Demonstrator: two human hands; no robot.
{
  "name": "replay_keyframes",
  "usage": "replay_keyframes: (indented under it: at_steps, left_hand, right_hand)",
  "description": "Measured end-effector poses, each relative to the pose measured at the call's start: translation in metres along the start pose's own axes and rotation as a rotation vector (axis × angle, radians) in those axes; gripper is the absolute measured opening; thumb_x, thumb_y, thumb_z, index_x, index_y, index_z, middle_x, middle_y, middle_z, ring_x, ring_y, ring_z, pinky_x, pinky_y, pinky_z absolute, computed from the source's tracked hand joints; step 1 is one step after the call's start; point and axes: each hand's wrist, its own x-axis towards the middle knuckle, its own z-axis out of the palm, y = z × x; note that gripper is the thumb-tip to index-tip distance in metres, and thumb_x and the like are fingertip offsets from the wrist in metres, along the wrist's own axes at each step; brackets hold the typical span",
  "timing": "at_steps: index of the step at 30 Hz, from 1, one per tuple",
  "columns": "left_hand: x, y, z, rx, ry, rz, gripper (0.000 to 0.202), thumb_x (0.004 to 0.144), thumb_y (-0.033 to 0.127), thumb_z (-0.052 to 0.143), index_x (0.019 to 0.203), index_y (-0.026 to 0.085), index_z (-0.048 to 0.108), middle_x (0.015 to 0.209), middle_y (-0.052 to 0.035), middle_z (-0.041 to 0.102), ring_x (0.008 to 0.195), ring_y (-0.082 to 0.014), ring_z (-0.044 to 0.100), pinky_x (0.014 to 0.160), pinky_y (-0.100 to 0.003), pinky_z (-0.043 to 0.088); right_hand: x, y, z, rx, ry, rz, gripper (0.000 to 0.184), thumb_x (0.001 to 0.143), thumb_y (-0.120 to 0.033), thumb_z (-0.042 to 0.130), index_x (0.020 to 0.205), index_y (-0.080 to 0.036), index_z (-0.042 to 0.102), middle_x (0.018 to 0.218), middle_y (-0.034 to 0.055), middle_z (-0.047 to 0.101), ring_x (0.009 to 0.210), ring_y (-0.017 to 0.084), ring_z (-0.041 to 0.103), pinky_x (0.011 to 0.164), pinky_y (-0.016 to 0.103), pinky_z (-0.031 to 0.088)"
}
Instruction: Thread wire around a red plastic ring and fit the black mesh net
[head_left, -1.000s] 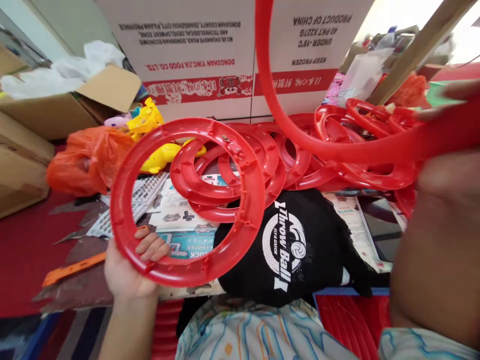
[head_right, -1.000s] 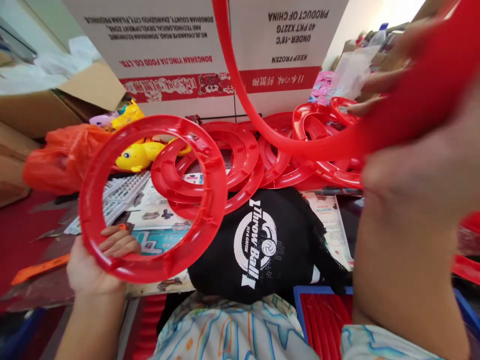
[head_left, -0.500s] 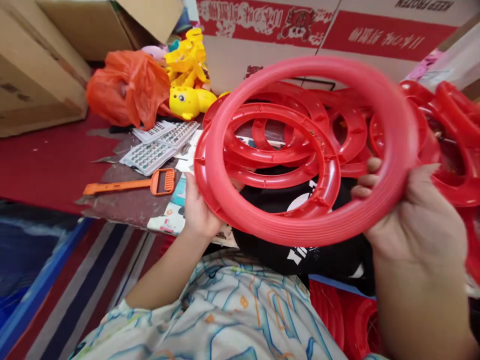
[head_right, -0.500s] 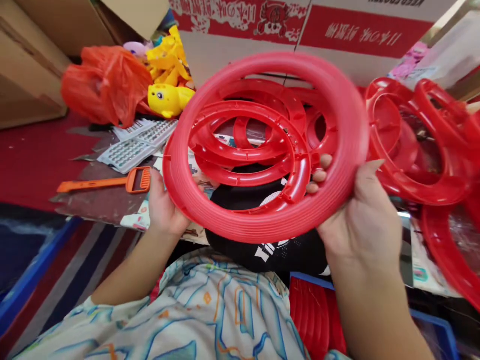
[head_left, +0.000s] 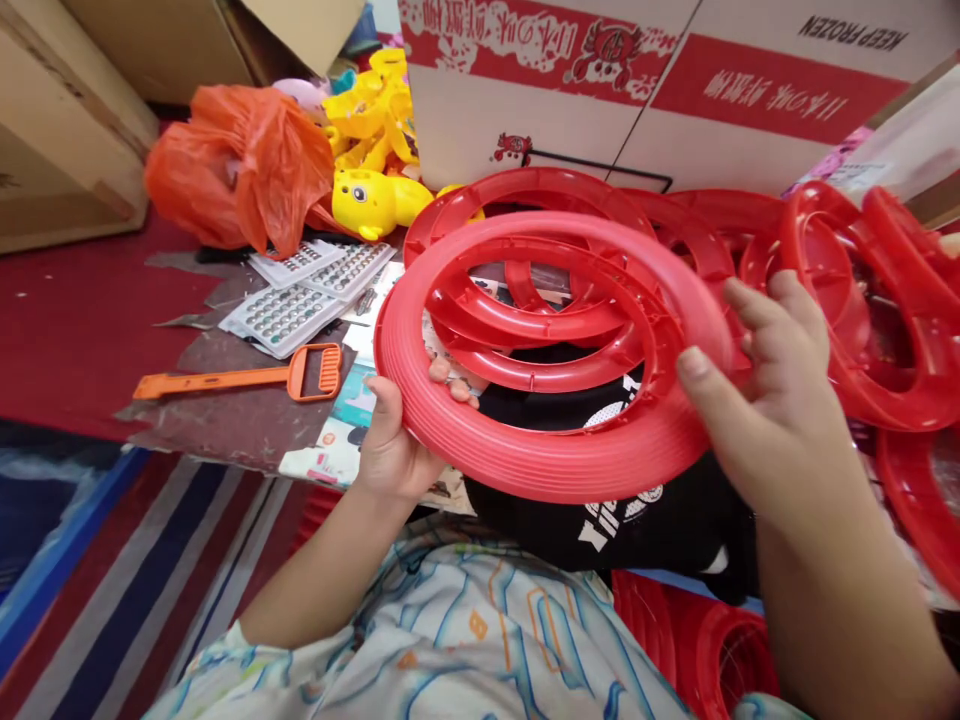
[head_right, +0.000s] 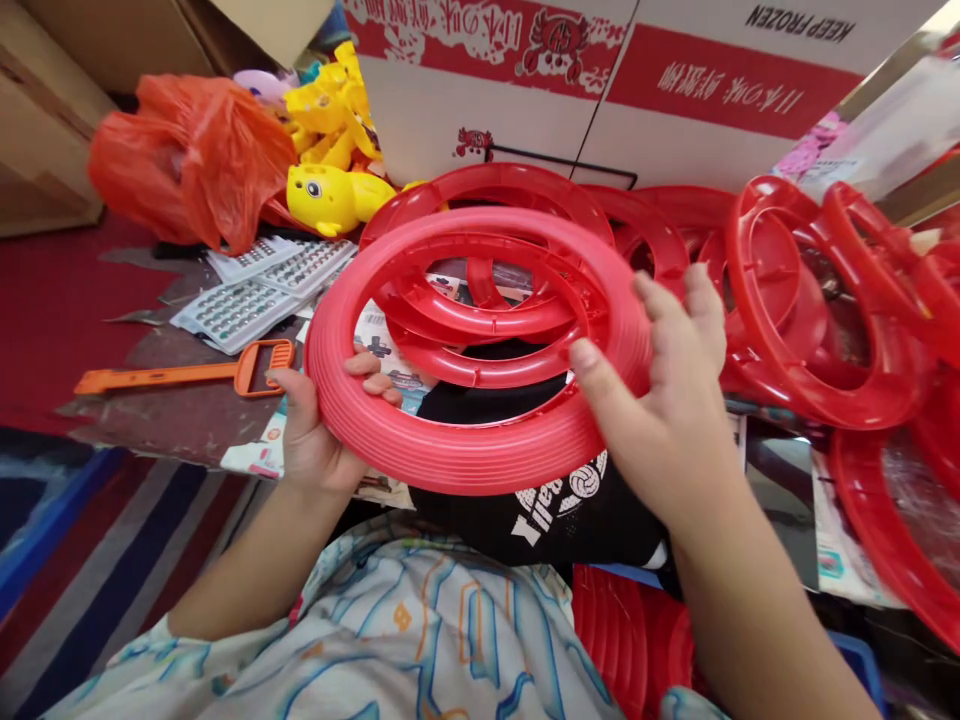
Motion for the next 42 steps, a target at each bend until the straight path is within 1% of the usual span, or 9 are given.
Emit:
replay_keyframes:
  at_steps: [3,7,10,15,22,27,31,35,42]
  left_hand:
    - [0.000,-0.003,0.006,0.071,-0.037,0.000,0.047,0.063,0.058,0.079,0.084,0.017,0.066,0.075,0.0028,0.060,0.071,-0.0102,0.064,0.076,-0.022,0.058]
    - [-0.001,-0.007,0.015,0.119,-0.069,0.019,0.049,0.066,0.062,0.076,0.092,0.022,0.068,0.083,0.0013,0.067,0.079,-0.0147,0.068,0.084,-0.028,0.058]
    - [-0.003,-0.003,0.021,0.130,-0.108,0.030,0.049,0.070,0.063,0.073,0.098,0.022,0.070,0.098,-0.0020,0.072,0.089,-0.0222,0.071,0.083,-0.037,0.059]
    - [-0.002,0.005,0.032,0.083,-0.219,0.003,0.037,0.067,0.029,0.087,0.099,0.022,0.070,0.098,-0.0012,0.075,0.095,-0.0238,0.072,0.084,-0.035,0.060]
    - [0.005,0.010,0.053,0.033,-0.338,-0.014,0.044,0.068,0.039,0.085,0.100,0.020,0.062,0.098,-0.0024,0.073,0.097,-0.0270,0.072,0.088,-0.041,0.060]
    - [0.003,0.012,0.057,0.022,-0.419,-0.083,0.044,0.071,0.035,0.083,0.104,0.021,0.057,0.104,-0.0018,0.071,0.097,-0.0229,0.072,0.080,-0.038,0.062]
    - [0.004,0.010,0.056,0.041,-0.447,-0.057,0.053,0.069,0.021,0.086,0.110,0.022,0.052,0.097,0.0007,0.072,0.094,-0.0192,0.072,0.076,-0.028,0.061]
    - [0.012,0.008,0.053,0.020,-0.465,0.002,0.049,0.072,0.022,0.084,0.108,0.022,0.051,0.100,-0.0006,0.073,0.095,-0.0198,0.072,0.078,-0.029,0.060]
    - [0.024,0.015,0.053,-0.042,-0.458,0.031,0.052,0.065,0.024,0.088,0.106,0.022,0.056,0.099,0.0025,0.073,0.092,-0.0136,0.072,0.082,-0.022,0.058]
  right_hand:
    - [-0.007,-0.029,0.000,-0.029,-0.163,-0.336,0.051,0.089,-0.059,0.056,0.121,-0.019,0.062,0.134,0.0174,0.056,0.130,0.035,0.049,0.109,0.059,0.037]
    - [-0.010,-0.062,0.010,-0.076,-0.387,-0.577,0.059,0.089,-0.062,0.053,0.113,-0.010,0.064,0.103,0.0169,0.070,0.089,0.029,0.067,0.077,0.043,0.056]
    - [-0.004,-0.064,0.008,-0.173,-0.368,-0.600,0.063,0.092,-0.063,0.045,0.117,-0.008,0.063,0.092,0.0152,0.071,0.077,0.029,0.068,0.066,0.042,0.055]
    - [0.014,-0.052,-0.024,-0.052,-0.269,-0.474,0.051,0.089,-0.063,0.050,0.123,-0.025,0.061,0.102,0.0094,0.070,0.085,0.026,0.068,0.072,0.037,0.055]
    - [0.016,-0.031,-0.051,0.143,-0.104,-0.276,0.046,0.087,-0.063,0.054,0.123,-0.036,0.066,0.105,0.0069,0.069,0.085,0.024,0.065,0.076,0.037,0.051]
    - [0.014,-0.011,-0.054,0.140,-0.154,-0.384,0.053,0.090,-0.065,0.045,0.129,-0.034,0.063,0.112,0.0087,0.067,0.089,0.024,0.065,0.078,0.037,0.053]
    - [0.011,-0.010,-0.052,0.157,-0.140,-0.445,0.046,0.094,-0.056,0.048,0.130,-0.033,0.062,0.110,0.0061,0.067,0.089,0.020,0.064,0.076,0.031,0.054]
    - [0.009,-0.006,-0.051,0.182,-0.123,-0.456,0.046,0.093,-0.055,0.050,0.133,-0.034,0.060,0.109,0.0050,0.066,0.093,0.019,0.063,0.085,0.029,0.053]
    - [0.032,0.022,-0.046,0.109,-0.401,-0.729,0.055,0.095,-0.046,0.050,0.148,-0.032,0.041,0.115,0.0088,0.061,0.103,0.020,0.059,0.094,0.032,0.051]
